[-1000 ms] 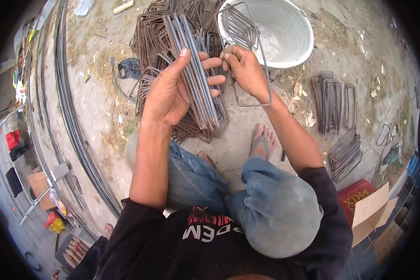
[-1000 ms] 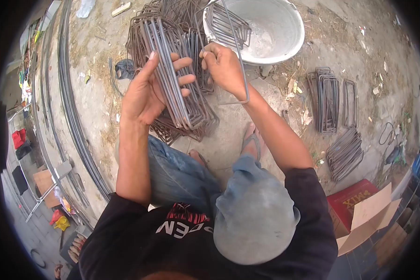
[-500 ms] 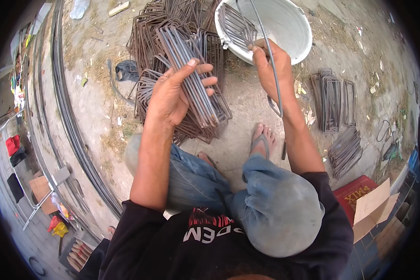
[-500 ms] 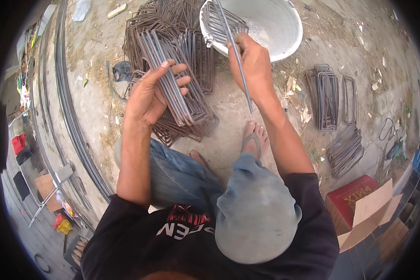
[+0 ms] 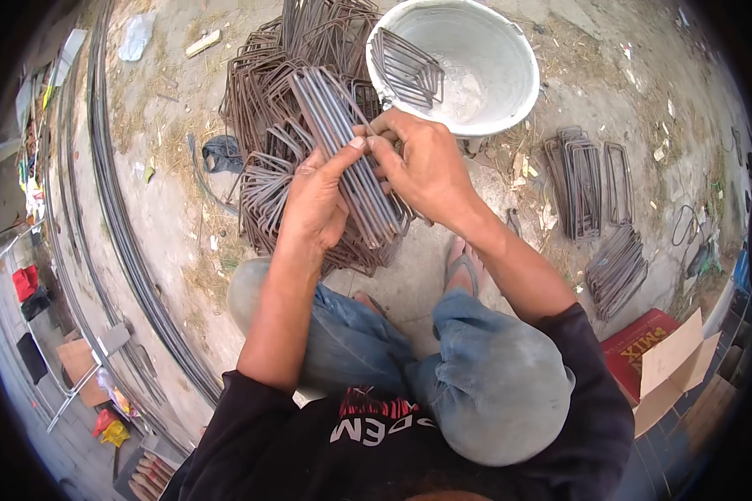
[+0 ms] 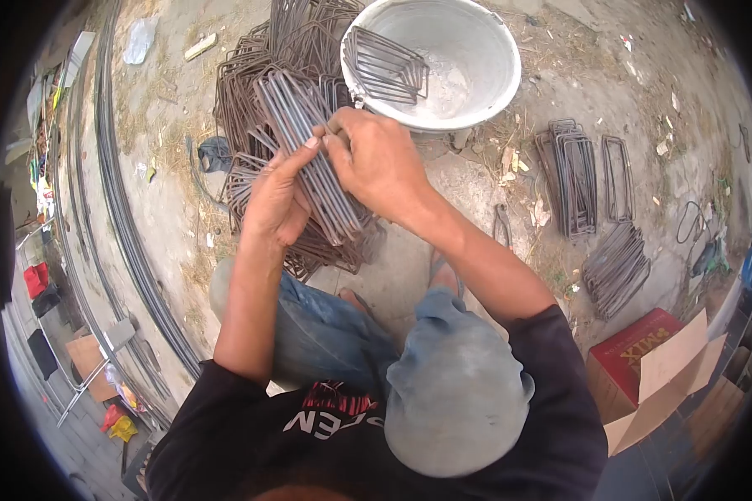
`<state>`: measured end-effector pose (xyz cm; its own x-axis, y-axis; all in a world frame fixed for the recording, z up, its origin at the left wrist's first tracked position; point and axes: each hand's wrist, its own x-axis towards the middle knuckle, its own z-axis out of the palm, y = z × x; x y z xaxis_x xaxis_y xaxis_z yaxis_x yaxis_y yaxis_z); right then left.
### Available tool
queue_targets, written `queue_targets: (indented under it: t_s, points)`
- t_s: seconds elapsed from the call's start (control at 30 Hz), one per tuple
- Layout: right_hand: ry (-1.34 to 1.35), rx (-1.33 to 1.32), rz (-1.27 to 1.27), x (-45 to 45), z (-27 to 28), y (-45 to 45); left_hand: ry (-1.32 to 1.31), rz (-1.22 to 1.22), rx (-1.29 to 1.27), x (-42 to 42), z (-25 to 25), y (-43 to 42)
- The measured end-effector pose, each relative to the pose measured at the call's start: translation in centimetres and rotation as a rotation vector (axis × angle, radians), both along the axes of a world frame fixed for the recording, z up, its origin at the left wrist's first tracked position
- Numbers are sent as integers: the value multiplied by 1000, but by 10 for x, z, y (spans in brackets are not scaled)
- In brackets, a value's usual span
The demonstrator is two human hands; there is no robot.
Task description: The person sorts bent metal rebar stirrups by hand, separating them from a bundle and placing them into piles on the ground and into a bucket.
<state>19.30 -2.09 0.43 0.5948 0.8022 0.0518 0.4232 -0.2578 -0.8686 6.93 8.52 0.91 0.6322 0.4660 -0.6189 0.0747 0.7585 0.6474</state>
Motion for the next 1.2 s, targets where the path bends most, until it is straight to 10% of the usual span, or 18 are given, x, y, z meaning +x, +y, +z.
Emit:
queue_targets:
  t_s: [0.6, 0.77, 0.97, 1.2]
  points:
    - [15, 33, -241, 83, -46, -38, -27, 239, 60, -41, -8, 64]
    - [-413, -623, 291, 131, -116, 26, -68, 251, -11, -36, -5, 60]
    - [-149, 96, -133, 39, -53, -10, -125, 210, -39, -42, 2, 64]
    - [118, -247, 63, -14, -208, -28, -18, 380, 142, -42, -3, 69]
